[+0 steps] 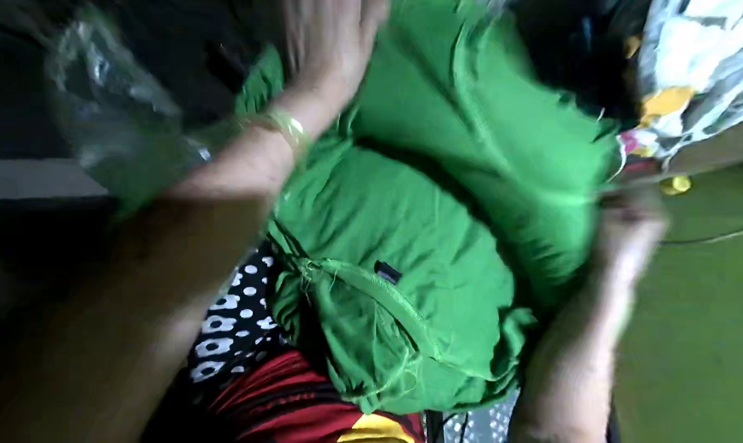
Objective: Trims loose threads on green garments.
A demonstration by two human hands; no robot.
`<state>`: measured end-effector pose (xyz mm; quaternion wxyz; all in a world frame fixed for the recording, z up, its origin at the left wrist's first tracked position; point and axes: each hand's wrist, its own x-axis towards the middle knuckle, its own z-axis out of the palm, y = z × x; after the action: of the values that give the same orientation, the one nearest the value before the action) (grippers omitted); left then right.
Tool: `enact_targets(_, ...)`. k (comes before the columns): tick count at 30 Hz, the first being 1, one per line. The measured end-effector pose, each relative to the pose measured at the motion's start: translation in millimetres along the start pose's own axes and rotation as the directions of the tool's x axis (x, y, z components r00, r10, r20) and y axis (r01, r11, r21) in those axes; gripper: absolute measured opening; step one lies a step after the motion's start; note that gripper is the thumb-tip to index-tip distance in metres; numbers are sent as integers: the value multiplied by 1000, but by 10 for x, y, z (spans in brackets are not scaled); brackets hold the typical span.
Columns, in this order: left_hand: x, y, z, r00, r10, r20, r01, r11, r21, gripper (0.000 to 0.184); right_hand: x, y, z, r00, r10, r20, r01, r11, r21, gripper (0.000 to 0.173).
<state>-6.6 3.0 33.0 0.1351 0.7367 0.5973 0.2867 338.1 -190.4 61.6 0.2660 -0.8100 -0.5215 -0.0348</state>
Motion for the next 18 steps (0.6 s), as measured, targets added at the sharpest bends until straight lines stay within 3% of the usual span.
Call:
enact_targets(1, -24, -155, 172, 993, -3, 117, 2, 1000, 12, 49, 17, 17, 192, 996, -14, 92, 21, 997, -80, 34)
enact_targets(3, 27, -374, 286, 980, -1, 198, 13, 998, -57, 50, 62, -166, 272, 976, 77, 206, -43, 985, -166, 37)
enact_targets(5, -6, -501, 175, 972, 46, 230, -1, 981, -194, 46, -18, -249, 218, 978, 93, 187, -65, 987, -147, 37)
enact_targets(8, -162, -651, -3, 982, 156, 103, -109, 926, -362, 35, -144, -218, 138, 997, -11, 76, 12, 1000, -17, 35)
enact_targets(10, -296, -730, -70, 983, 179, 31, -154, 912, -381, 27, -219, -206, 60, 994, -79, 69, 75, 996, 57, 31)
enact_targets(15, -547, -828, -77, 980, 180, -82, -198, 895, -400, 27, -330, -322, -180, 964, -185, 189, 189, 982, -5, 31)
enact_targets(18, -629, -861, -22, 968, 189, -168, -243, 876, -416, 27, -411, -437, -244, 973, -204, 111, 208, 978, -18, 30)
